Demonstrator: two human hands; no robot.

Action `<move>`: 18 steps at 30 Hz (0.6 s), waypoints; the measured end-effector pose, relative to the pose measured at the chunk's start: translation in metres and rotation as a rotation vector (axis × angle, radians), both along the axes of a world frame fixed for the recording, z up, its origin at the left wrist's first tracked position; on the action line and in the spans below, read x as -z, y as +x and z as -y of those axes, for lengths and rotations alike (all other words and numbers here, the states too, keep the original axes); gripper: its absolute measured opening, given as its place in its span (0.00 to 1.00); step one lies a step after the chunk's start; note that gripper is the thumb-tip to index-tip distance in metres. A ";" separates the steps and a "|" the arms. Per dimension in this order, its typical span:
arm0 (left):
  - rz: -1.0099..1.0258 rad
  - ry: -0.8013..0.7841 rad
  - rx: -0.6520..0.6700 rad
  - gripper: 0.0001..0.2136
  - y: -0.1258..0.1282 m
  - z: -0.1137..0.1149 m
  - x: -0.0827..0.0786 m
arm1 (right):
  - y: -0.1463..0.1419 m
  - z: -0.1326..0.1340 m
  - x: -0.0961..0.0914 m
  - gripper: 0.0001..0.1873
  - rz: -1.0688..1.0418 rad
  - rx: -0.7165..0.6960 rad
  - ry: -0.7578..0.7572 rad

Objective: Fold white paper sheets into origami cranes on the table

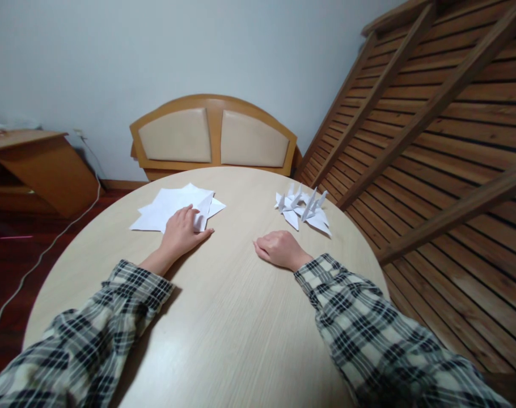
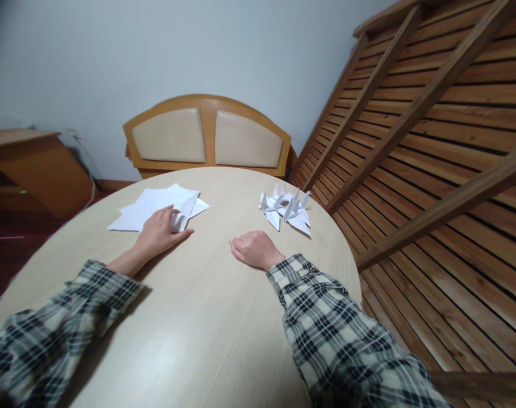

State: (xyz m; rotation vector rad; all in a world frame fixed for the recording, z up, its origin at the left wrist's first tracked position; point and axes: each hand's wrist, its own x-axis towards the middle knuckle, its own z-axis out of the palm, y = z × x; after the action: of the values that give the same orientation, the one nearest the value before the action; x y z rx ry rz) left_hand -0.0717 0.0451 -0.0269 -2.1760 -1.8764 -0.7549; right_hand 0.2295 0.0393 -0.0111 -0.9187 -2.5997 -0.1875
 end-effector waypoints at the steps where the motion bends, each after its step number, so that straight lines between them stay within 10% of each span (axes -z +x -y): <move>1: 0.008 -0.013 0.002 0.29 -0.001 -0.001 0.003 | 0.001 0.000 0.001 0.21 -0.026 -0.015 -0.014; 18: -0.123 -0.054 0.033 0.05 0.007 -0.001 -0.007 | 0.003 0.002 0.001 0.23 -0.015 -0.065 0.109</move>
State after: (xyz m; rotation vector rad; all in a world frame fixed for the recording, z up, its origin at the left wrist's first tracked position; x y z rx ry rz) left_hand -0.0645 0.0461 -0.0203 -2.2359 -1.8248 -0.5678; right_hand 0.2324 0.0377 -0.0123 -0.7936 -2.5730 -0.2999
